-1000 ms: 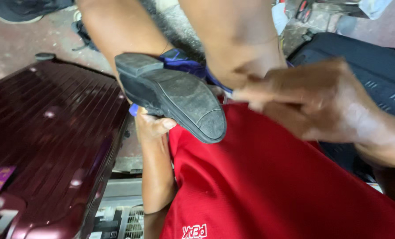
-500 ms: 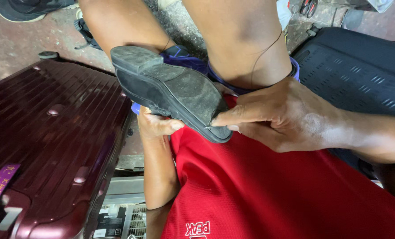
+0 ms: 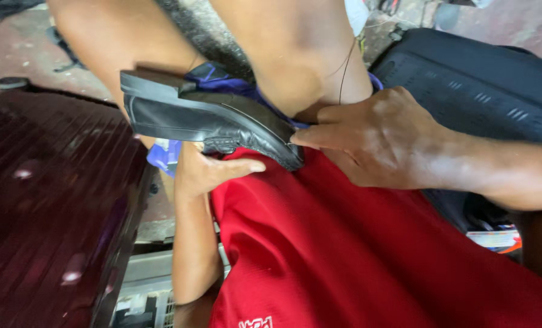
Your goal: The person is sewing a black shoe using a needle and thread. They hold the shoe between their legs and repeatedly push the needle through the sole and upper, pulling the thread to secure stitches.
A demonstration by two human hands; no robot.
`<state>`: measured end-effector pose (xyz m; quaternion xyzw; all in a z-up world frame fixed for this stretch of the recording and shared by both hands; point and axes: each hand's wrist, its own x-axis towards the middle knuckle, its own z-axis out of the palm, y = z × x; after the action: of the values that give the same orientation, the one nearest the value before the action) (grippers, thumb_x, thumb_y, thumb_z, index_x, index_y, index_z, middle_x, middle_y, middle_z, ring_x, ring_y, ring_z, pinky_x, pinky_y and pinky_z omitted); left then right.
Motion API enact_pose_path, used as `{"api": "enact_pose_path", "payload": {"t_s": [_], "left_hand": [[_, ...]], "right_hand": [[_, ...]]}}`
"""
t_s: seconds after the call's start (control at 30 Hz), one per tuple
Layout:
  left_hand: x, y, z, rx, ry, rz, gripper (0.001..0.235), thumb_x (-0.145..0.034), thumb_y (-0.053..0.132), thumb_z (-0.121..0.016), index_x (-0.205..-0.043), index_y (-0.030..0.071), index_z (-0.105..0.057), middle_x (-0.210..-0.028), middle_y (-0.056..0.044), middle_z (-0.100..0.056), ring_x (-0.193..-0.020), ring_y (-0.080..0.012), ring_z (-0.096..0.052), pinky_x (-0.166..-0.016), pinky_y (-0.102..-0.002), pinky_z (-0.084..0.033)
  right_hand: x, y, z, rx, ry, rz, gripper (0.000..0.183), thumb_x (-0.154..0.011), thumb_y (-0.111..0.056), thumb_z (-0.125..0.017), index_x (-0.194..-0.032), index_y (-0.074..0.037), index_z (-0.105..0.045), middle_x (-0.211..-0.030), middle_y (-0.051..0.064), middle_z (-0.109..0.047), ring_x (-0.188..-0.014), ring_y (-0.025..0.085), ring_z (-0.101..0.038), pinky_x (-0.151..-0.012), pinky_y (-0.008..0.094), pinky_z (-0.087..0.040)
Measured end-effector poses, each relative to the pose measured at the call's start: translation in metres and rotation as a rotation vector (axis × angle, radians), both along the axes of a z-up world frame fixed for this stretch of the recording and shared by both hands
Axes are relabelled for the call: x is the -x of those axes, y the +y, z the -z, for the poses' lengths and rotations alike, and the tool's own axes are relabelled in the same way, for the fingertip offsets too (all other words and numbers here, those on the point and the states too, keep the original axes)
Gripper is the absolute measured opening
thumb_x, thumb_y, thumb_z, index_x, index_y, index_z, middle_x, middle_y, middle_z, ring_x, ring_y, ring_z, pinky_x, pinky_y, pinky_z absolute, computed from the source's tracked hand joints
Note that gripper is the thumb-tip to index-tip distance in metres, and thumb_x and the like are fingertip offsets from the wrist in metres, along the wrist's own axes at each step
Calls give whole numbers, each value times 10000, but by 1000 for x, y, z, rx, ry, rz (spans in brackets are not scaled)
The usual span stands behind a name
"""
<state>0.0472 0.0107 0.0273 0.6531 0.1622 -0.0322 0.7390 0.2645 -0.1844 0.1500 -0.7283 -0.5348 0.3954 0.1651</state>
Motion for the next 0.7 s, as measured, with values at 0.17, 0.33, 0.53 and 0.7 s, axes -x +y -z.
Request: {"api": "enact_pose_path", "payload": {"t_s": [0.17,0.33,0.53,0.7], "left_hand": [[-30,-18,-24,165,196,-9,385,-702,55,-952,-1016,34,-730,-991,-28,-761,-917,-106,-705,-879,-286,-589],[-41,-23,-31,199,248,-52,309,-732,44,-930,-970,37,-735,-952,-18,-766,-878,-99,-709,-841,-280,-590],[-44,-22,-27,87,271,-34,302,-725,78,-941,-941,42,-731,-923,-19,-766,-850,-97,-713,-810,-278,-587],[-48,-16,-24,51,278,-13,290,-734,89,-939,-935,41,-736,-910,-22,-767,-836,-97,-711,-796,-278,-584]], "right_hand": [[-2,-6,8,-64,-47,-27,396,-779,-52,-677,-1157,-151,-741,-1008,20,-734,-730,224,-726,-569,367,-579],[-5,2,7,13,-77,-98,409,-740,-83,-695,-1143,-129,-748,-885,21,-708,-687,209,-721,-510,365,-560],[-5,12,13,39,-91,-150,387,-737,-100,-710,-1122,-116,-749,-874,41,-709,-618,218,-713,-469,367,-548],[-2,17,26,-30,-58,-95,205,-788,-91,-696,-992,-80,-715,-831,61,-703,-624,240,-706,-505,387,-555]]}}
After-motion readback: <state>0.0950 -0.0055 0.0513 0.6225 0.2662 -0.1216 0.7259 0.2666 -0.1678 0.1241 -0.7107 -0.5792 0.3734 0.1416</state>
